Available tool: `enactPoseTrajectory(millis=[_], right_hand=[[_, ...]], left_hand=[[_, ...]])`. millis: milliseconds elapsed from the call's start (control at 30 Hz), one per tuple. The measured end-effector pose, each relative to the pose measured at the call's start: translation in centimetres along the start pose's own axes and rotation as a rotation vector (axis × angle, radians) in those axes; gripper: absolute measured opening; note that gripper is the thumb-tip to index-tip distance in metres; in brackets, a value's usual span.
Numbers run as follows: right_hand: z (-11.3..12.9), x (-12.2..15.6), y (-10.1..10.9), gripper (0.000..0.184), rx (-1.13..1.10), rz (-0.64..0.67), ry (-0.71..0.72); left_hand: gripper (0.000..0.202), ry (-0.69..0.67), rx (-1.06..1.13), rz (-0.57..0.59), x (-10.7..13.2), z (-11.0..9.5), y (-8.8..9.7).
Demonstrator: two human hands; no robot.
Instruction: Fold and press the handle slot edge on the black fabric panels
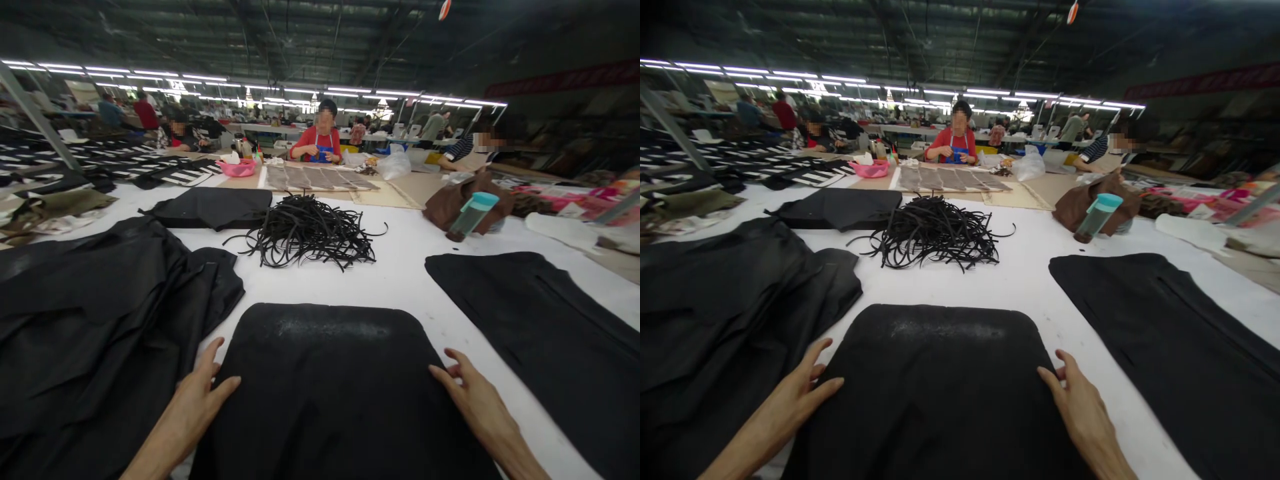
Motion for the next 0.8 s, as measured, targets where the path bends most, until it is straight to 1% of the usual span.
enactPoseTrajectory(millis=[67, 100, 167, 233, 300, 400, 467, 533, 633, 733, 800], right_hand=[[-1.2, 2.0, 0.1, 0.062, 0.047, -0.016, -0.019], [-1.5, 3.0, 0.1, 0.063, 0.083, -0.03, -0.021], [-1.7, 4.6, 0.0, 0.063, 0.154, -0.042, -0.009], [-1.3, 5.7, -0.2, 0.062, 0.206, -0.045, 0.018], [-0.5, 6.0, -0.1, 0.06, 0.228, -0.059, 0.045], [0.7, 5.8, 0.8, 0.058, 0.2, -0.078, 0.085], [1.1, 5.6, 1.2, 0.055, 0.151, -0.04, 0.087], [1.1, 5.7, 1.2, 0.051, 0.106, 0.03, 0.071], [0.8, 6.5, 0.4, 0.047, 0.086, 0.115, 0.054], [0.4, 7.6, -0.7, 0.046, 0.131, 0.12, 0.052], [0.0, 8.2, -1.3, 0.047, 0.19, 0.09, 0.056]], left_hand=[[0.081, -0.009, 0.013, -0.013, 1.6, 0.7, 0.0], [0.081, -0.012, 0.029, -0.001, 2.3, 1.0, -0.2], [0.078, -0.026, 0.073, 0.049, 3.6, 1.2, -0.7], [0.075, -0.038, 0.113, 0.088, 4.3, 1.1, -0.9], [0.071, -0.026, 0.149, 0.094, 4.6, 0.8, -0.4], [0.068, 0.02, 0.215, 0.084, 4.4, 0.6, 1.0], [0.064, 0.032, 0.215, 0.08, 4.3, 1.0, 1.8], [0.056, 0.014, 0.153, 0.066, 4.4, 2.0, 2.2], [0.039, -0.045, -0.014, 0.04, 4.8, 3.8, 2.0], [0.026, -0.092, -0.218, 0.034, 5.8, 4.6, 1.6], [0.022, -0.118, -0.367, 0.084, 6.8, 4.6, 1.1]])
Point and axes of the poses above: each hand's wrist, its own x-axis away from the middle knuckle, its own y-axis out of the back of the hand, z = x × y, the point moved 7 cm from there along -x, towards the middle knuckle, and after that the axes turned 8 degrees about -x, right-handed, at the moved point
